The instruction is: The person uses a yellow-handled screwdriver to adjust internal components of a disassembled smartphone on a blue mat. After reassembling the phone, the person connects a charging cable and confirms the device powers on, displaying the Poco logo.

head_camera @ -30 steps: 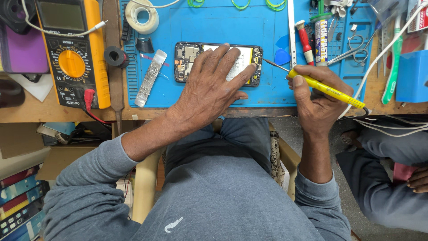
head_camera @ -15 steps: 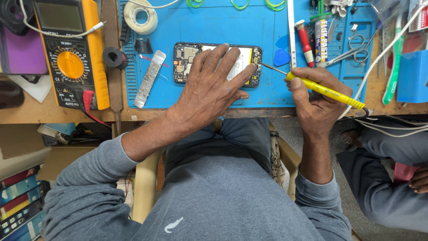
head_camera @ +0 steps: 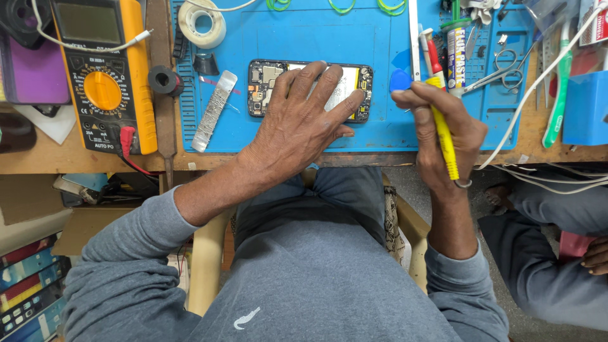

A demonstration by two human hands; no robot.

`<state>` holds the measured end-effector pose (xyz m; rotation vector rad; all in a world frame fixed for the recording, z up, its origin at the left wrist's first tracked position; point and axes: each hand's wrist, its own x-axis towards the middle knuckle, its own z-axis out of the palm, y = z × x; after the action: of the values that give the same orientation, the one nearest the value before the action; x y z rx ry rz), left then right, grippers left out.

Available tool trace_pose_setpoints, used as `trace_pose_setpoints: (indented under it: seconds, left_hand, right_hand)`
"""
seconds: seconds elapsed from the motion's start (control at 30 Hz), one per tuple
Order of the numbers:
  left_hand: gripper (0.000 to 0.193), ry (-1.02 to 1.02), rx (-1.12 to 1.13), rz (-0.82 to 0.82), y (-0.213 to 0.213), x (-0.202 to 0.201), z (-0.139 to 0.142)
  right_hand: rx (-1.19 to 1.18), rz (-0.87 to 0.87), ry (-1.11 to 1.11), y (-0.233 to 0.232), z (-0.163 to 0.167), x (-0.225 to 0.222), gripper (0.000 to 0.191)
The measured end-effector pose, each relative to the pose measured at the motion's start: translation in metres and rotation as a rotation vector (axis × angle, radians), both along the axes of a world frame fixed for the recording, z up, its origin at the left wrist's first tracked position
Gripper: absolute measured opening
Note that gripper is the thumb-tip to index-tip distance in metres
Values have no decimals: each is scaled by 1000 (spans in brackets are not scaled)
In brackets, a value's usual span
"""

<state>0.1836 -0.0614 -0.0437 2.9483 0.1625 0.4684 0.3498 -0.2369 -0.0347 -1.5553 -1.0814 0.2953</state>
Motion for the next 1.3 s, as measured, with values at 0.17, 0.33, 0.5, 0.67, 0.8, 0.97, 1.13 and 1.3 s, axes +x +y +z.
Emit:
trace_pose_setpoints:
  seconds: [0.17,0.33,0.5,0.67,0.8,0.97,1.13,1.3]
  left_hand:
    - [60,-3,27,-4,2,0,-2]
    - [58,-21,48,-4,2,1,-4]
    - [57,-8,24,-11,3,0,-4]
    - [57,-14,4,-11,4,1,-3]
    - [58,0,-1,-7,4,0,-4]
    - [57,-4,-9,-11,5,2,-6]
    - [57,-2,-17,-11,4,1,-8]
    - [55,-7,-20,-11,4,1,-9]
  right_hand:
    - [-40,17,-221,0,5,2,29]
    - [120,-120,-28,-8,-14,7,26]
    - [52,-176,-57,-21,-28,8,15]
    - [-3,-165,-99,-24,-26,6,10]
    - [-13,-141,-101,-21,-22,4,8]
    - [-21,-112,-146,-19,-20,4,7]
    - [-32,-113,-140,-18,-20,5,7]
    - [-31,-111,-139,-17,-20,5,8]
